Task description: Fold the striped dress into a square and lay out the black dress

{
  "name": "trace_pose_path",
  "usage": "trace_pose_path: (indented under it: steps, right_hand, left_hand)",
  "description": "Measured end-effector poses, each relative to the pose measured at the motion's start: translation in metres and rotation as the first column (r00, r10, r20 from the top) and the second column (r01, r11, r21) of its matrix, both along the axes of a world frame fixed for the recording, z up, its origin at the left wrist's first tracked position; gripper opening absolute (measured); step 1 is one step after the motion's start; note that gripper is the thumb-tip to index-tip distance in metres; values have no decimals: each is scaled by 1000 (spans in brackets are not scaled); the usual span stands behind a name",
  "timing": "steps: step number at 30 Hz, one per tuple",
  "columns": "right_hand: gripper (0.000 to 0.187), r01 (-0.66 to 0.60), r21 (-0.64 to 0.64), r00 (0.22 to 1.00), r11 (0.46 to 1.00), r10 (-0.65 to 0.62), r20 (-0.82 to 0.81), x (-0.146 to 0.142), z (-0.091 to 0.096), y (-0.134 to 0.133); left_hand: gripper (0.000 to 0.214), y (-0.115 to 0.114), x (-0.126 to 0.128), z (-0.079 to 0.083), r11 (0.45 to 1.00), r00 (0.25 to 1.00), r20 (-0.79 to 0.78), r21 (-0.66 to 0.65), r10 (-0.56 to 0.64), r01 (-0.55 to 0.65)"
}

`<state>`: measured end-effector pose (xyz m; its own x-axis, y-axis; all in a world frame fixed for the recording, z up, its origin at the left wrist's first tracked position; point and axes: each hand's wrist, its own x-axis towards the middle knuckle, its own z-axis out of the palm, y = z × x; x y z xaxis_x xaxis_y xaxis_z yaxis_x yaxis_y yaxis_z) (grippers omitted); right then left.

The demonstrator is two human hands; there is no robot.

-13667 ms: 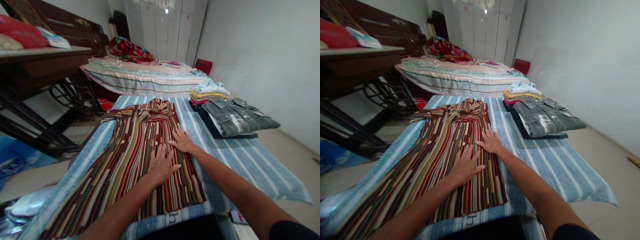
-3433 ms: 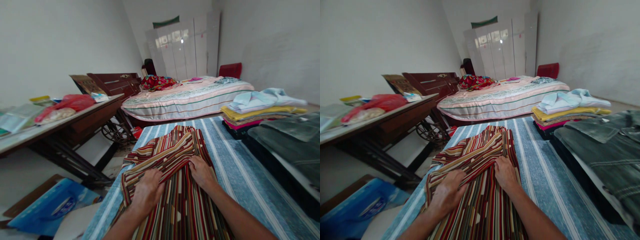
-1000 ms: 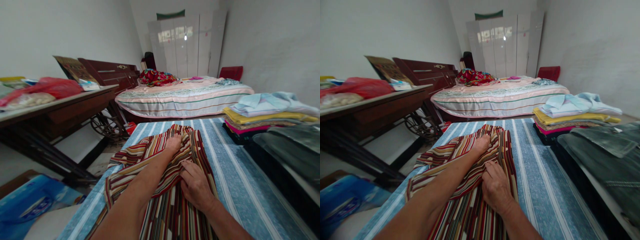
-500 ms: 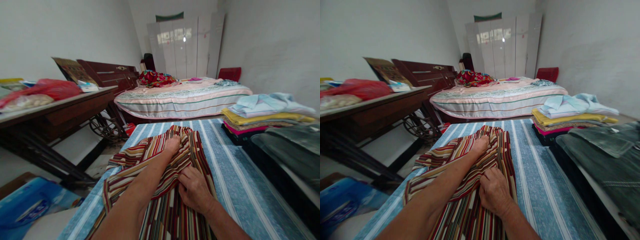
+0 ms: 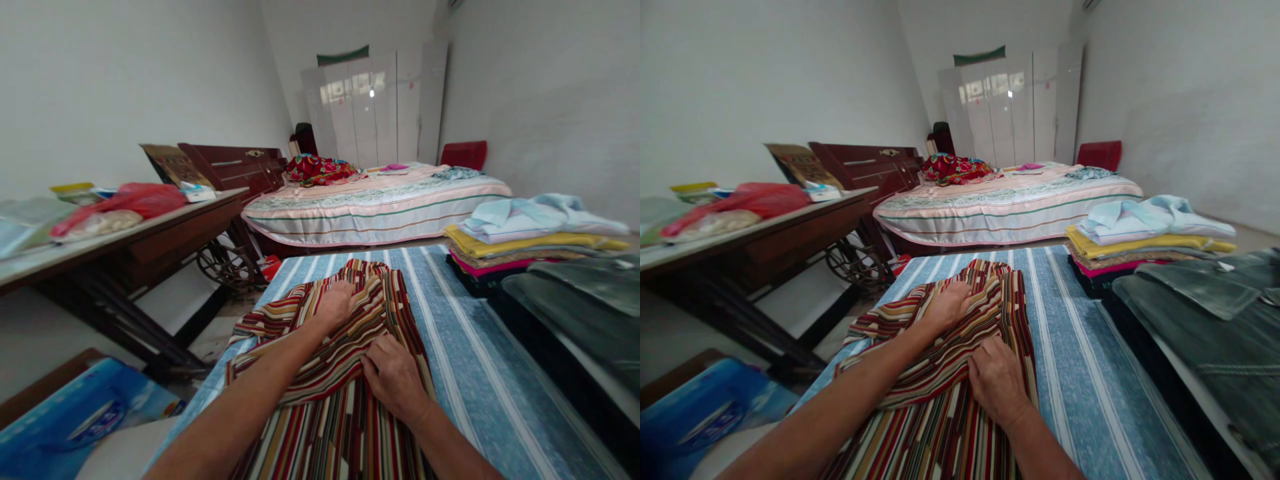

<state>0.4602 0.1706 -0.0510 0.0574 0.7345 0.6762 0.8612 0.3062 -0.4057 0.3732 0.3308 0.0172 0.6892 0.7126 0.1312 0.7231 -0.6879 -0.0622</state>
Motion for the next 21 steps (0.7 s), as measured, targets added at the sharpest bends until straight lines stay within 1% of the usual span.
trace_pose_path:
  steps: [3,4,5,7,9,10,12,15,16,18,21]
  right_hand:
    - [12,3,-31,1000,999,-3,0,1,-1,0]
    - [12,6,-41,1000,999,-6,1,2,-2,0]
    - [11,5,-49,1000,999,-5,0,2,-2,0]
    - [10,-4,-58,1000,998,4,-5,3,-4,1]
    - [10,-16,-57,1000,998,15,-15,4,-5,1]
    - [10,-21,-54,1000,998,20,-19,4,-5,1]
    - [11,-30,-51,999,998,29,-21,5,-5,1]
    - [13,-43,-53,999,998,42,-16,5,-6,0]
    - [14,-44,-55,999,998,44,-14,5,-6,0]
    - [14,-43,-52,999,998,42,-8,6,-7,0]
    - [12,-35,-34,999,999,34,-4,7,-8,0]
  left_hand:
    - [27,-35,-33,-9,987,987,42,-44,-155,157]
    - [28,-43,-45,-13,982,982,67,-58,-177,181]
    - [29,-49,-56,-18,984,982,90,-62,-164,170]
    - [31,-55,-77,-23,994,991,107,-65,-79,86]
    - [32,-57,-95,-24,998,996,90,-67,2,5]
    - [32,-58,-103,-23,998,997,77,-67,22,-17]
    - [36,-64,-115,-19,998,997,66,-57,27,-23]
    - [45,-81,-126,-14,999,998,65,-41,12,-10]
    - [46,-88,-127,-12,998,999,46,-56,15,-13]
    - [47,-100,-130,-9,987,997,-33,-141,72,-76]
    - [57,-111,-133,1,931,967,-173,-284,186,-230]
